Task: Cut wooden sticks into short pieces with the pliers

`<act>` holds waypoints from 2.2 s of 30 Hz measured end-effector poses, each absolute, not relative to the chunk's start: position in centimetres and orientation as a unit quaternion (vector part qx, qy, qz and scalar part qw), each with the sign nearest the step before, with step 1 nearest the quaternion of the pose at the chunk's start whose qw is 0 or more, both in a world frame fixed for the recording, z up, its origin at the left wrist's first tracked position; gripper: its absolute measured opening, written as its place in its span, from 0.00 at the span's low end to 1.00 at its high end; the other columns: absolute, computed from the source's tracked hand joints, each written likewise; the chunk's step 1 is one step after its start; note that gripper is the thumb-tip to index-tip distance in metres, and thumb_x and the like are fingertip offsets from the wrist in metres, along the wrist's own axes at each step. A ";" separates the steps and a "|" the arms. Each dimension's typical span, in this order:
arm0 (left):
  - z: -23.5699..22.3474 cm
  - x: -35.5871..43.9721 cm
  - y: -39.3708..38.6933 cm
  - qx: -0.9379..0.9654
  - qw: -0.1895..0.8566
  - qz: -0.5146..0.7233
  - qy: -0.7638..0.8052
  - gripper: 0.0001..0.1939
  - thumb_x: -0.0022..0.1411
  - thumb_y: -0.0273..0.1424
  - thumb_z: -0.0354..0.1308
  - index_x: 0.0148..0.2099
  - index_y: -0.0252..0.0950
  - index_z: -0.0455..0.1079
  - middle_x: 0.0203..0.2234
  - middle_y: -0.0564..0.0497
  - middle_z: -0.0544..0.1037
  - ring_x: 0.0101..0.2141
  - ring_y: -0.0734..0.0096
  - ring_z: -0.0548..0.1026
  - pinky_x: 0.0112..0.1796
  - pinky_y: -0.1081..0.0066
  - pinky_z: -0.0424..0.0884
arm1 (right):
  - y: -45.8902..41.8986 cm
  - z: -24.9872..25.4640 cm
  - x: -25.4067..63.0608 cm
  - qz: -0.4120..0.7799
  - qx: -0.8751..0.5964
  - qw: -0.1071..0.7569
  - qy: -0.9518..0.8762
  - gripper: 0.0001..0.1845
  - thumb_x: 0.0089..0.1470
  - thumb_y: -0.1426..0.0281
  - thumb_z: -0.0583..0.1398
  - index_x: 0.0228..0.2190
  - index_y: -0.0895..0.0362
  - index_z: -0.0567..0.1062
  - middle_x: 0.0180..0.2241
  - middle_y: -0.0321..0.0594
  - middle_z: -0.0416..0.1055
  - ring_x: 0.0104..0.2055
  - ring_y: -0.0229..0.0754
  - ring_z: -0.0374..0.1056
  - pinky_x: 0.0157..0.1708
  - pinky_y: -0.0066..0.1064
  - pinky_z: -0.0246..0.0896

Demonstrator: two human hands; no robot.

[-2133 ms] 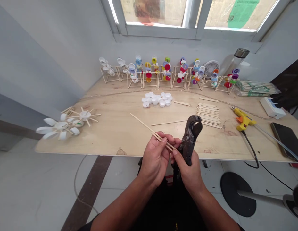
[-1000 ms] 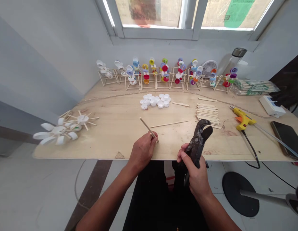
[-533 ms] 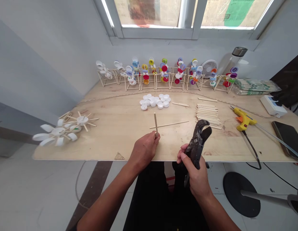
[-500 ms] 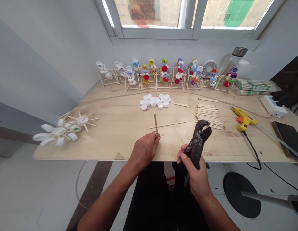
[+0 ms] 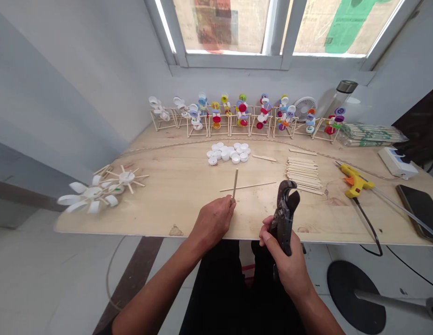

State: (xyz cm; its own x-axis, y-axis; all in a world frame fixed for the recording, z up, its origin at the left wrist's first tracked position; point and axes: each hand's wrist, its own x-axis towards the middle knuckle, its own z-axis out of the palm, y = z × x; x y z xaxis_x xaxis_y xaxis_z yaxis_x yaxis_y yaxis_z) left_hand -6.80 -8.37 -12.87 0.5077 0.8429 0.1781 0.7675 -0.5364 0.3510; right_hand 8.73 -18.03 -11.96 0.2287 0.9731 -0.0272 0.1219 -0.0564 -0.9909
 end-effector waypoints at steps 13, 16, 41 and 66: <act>-6.3 -8.1 -9.4 0.921 0.116 0.072 0.364 0.11 0.62 0.27 0.38 0.29 0.37 0.57 0.21 0.52 0.69 0.22 0.71 0.68 0.25 0.73 0.60 | -18.6 -11.8 9.8 0.327 -0.666 0.337 -0.580 0.10 0.51 0.65 0.56 0.36 0.54 0.67 0.29 0.36 0.70 0.30 0.42 0.66 0.31 0.30 0.60; -5.2 -8.4 -9.5 0.928 0.127 0.063 0.344 0.11 0.62 0.28 0.39 0.28 0.37 0.57 0.19 0.53 0.68 0.20 0.72 0.67 0.23 0.73 0.57 | -18.9 -11.7 9.7 0.332 -0.663 0.318 -0.591 0.09 0.51 0.66 0.55 0.36 0.54 0.66 0.30 0.36 0.70 0.31 0.42 0.66 0.31 0.30 0.60; -1.9 -4.8 -8.5 0.955 0.052 -0.133 0.260 0.08 0.44 0.17 0.51 0.27 0.34 0.67 0.20 0.44 0.75 0.22 0.58 0.73 0.20 0.69 0.62 | -19.3 -11.6 9.2 0.380 -0.635 0.357 -0.570 0.10 0.51 0.67 0.56 0.36 0.56 0.69 0.32 0.37 0.71 0.35 0.42 0.66 0.32 0.29 0.59; -3.8 -3.6 -10.0 0.942 -0.045 -0.122 0.310 0.07 0.45 0.17 0.57 0.29 0.29 0.70 0.18 0.45 0.73 0.21 0.61 0.73 0.19 0.70 0.64 | -19.1 -12.9 8.4 0.306 -0.673 0.356 -0.572 0.10 0.53 0.62 0.54 0.25 0.56 0.63 0.20 0.31 0.62 0.22 0.37 0.59 0.24 0.26 0.52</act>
